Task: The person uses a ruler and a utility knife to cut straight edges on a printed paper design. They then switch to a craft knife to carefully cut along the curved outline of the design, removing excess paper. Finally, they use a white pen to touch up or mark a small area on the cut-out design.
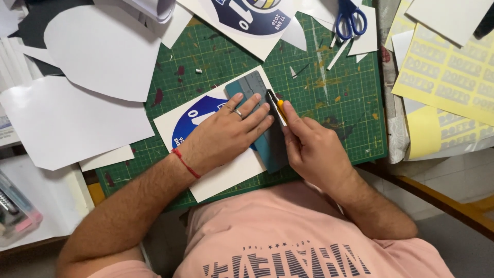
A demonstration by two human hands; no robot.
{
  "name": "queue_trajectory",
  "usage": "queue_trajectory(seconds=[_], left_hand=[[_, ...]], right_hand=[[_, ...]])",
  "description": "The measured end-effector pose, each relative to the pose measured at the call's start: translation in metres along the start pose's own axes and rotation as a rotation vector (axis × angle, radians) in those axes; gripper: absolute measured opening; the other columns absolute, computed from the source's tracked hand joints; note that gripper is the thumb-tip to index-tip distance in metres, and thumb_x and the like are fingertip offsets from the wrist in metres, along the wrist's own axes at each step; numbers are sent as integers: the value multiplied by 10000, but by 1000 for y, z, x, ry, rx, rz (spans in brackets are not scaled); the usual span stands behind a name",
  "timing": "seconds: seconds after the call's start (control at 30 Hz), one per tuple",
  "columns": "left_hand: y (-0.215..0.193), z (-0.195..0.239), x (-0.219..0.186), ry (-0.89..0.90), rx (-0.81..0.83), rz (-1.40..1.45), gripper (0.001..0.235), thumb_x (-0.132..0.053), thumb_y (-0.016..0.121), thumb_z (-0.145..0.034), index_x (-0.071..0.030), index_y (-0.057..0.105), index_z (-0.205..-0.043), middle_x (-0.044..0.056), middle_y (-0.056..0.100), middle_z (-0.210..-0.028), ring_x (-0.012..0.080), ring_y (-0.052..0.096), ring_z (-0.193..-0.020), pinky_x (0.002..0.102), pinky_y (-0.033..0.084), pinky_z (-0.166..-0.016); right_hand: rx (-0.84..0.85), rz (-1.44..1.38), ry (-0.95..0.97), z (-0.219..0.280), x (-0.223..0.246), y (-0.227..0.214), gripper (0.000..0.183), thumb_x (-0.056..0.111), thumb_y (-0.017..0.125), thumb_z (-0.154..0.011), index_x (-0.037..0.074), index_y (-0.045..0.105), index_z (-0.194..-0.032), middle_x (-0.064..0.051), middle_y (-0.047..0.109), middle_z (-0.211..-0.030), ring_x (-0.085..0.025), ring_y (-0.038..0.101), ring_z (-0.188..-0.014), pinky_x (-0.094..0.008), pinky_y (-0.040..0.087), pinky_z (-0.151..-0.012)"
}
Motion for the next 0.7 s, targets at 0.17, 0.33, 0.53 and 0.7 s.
queue_trajectory(seconds=[0.17, 0.33, 0.53, 0.7], left_hand=[[-3, -1, 0, -18, -11, 8, 489, -37, 668, -1100, -49, 645, -1588, 192, 634, -1588, 420, 573, -1551, 614, 361, -1330], [-2, -2, 0, -16, 15, 20, 495, -36, 657, -1105, -51, 639, -1600, 192, 625, -1599, 421, 562, -1559, 612, 352, -1333], [-2, -2, 0, -20, 30, 40, 501, -24, 648, -1104, -49, 636, -1604, 192, 635, -1586, 418, 569, -1554, 618, 358, -1330], [-4, -4, 0, -16, 67, 30, 520, -23, 661, -1092, -51, 628, -1610, 191, 620, -1599, 415, 547, -1569, 616, 356, -1331]], right_hand=[[42, 70, -9, 0, 2, -1, 513, 100, 731, -1075, 46, 701, -1584, -207, 812, -968, -457, 803, -872, -563, 669, -668], [78, 82, -3, 2, 6, -5, 527, 96, 719, -1072, 33, 697, -1594, -190, 805, -942, -460, 797, -832, -553, 667, -622], [75, 98, -7, 8, 6, -3, 555, 89, 717, -1066, 42, 677, -1618, -188, 788, -916, -453, 790, -820, -555, 658, -597], [109, 82, 23, 18, 2, -2, 564, 84, 709, -1063, 39, 669, -1624, -184, 812, -949, -453, 804, -831, -532, 669, -593]])
Point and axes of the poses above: each hand's wrist, its own z-axis away from the middle knuckle, its own y-axis out of the palm, x = y × z, the point moved 7 cm from there along -z, towards the middle knuckle
